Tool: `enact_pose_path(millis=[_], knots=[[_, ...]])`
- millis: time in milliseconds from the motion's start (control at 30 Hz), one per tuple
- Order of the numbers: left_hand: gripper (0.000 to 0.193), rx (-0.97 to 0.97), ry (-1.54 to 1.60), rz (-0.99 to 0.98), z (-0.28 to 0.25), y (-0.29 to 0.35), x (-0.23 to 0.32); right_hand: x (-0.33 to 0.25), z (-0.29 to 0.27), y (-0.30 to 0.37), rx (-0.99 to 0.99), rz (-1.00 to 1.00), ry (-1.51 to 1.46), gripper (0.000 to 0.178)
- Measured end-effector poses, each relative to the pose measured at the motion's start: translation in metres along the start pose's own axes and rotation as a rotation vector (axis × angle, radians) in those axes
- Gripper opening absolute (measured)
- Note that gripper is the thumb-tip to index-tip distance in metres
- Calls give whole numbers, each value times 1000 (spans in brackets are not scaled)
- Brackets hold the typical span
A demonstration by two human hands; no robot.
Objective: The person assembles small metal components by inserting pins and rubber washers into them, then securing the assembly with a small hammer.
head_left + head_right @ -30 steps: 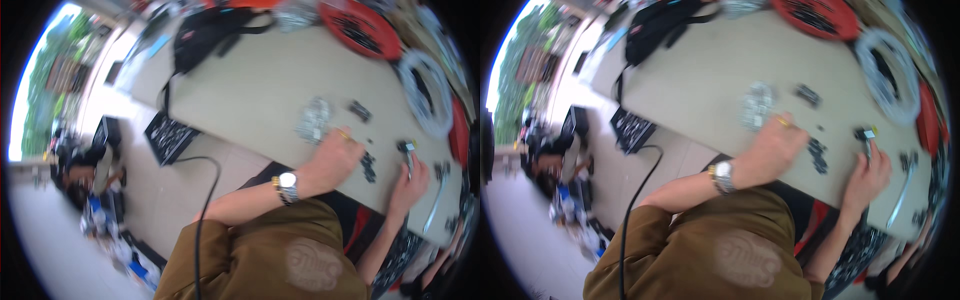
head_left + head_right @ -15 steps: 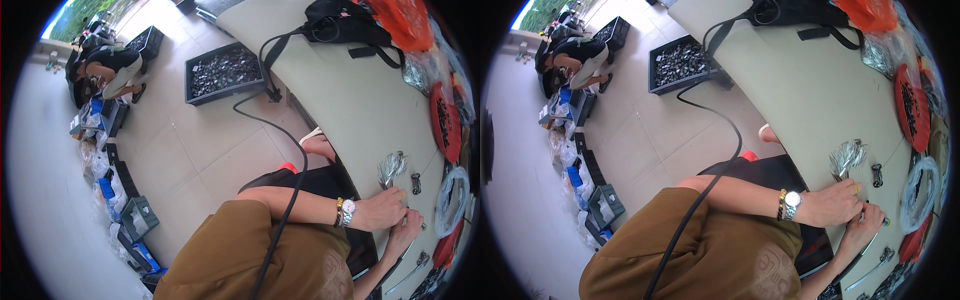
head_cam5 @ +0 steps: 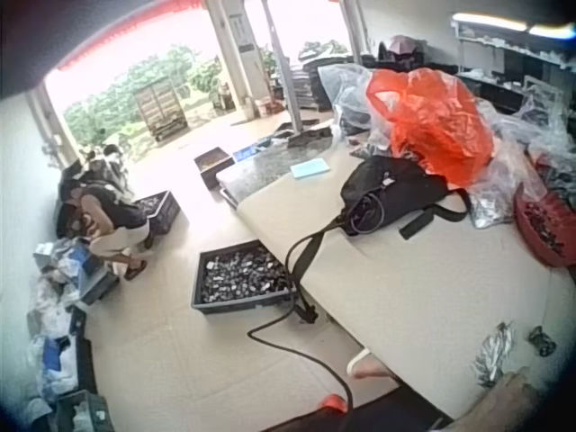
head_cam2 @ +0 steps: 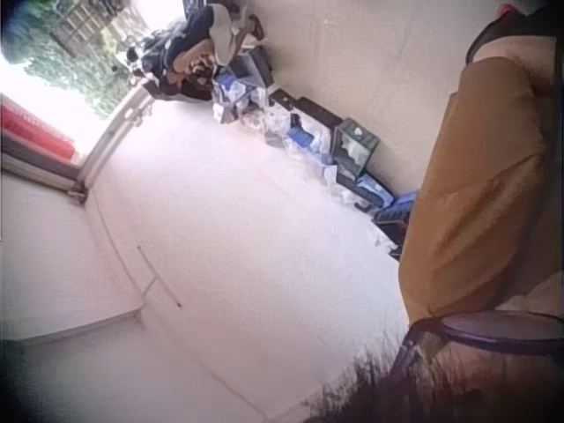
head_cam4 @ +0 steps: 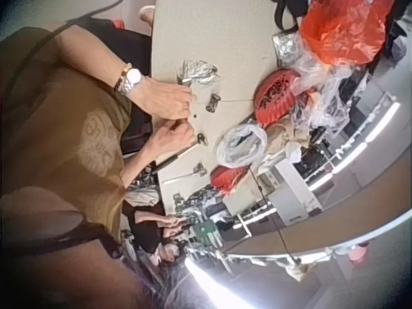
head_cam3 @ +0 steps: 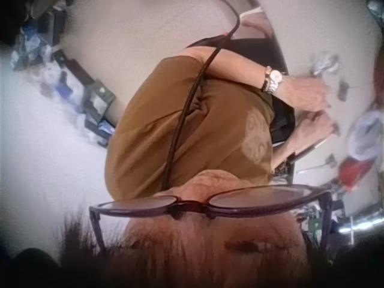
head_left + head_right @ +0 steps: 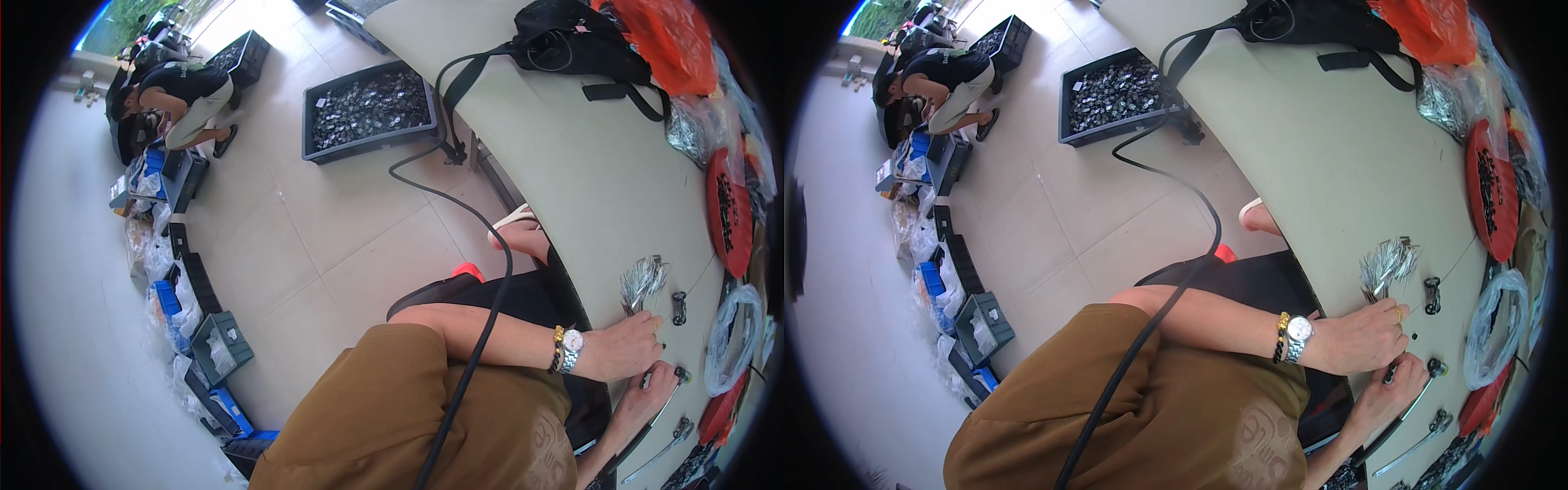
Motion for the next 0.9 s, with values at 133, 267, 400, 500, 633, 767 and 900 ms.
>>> enact_pose_path(millis=[133,267,400,500,633,767,900], knots=[[15,32,50,-13,-6,-1,-4,-10,-6,15,28,91,-86,17],[16,21,82,-38,-5,-1,-6,0,3,38,-70,387,-250,16],[17,21,83,-30,0,-1,1,6,-1,41,-122,484,-203,15],[15,-10,131,26,-2,-4,10,1,-11,34,-81,357,-158,11],[11,58,221,-72,-12,-12,-7,-9,-2,17,-45,370,-239,12],[12,-72,152,-2,-4,-11,-13,-5,-2,11,86,350,-331,20],[19,-63,192,-34,8,-18,-16,14,-3,23,146,486,-403,27]])
Point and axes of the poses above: each hand's wrist, its own y-axis away from the middle knuckle, its own z-axis out of the palm, x = y × z, the point moved 8 cm from there along -y, towards the middle knuckle, and after that the axes turned 15 degrees about x, right-handed, at the moved point
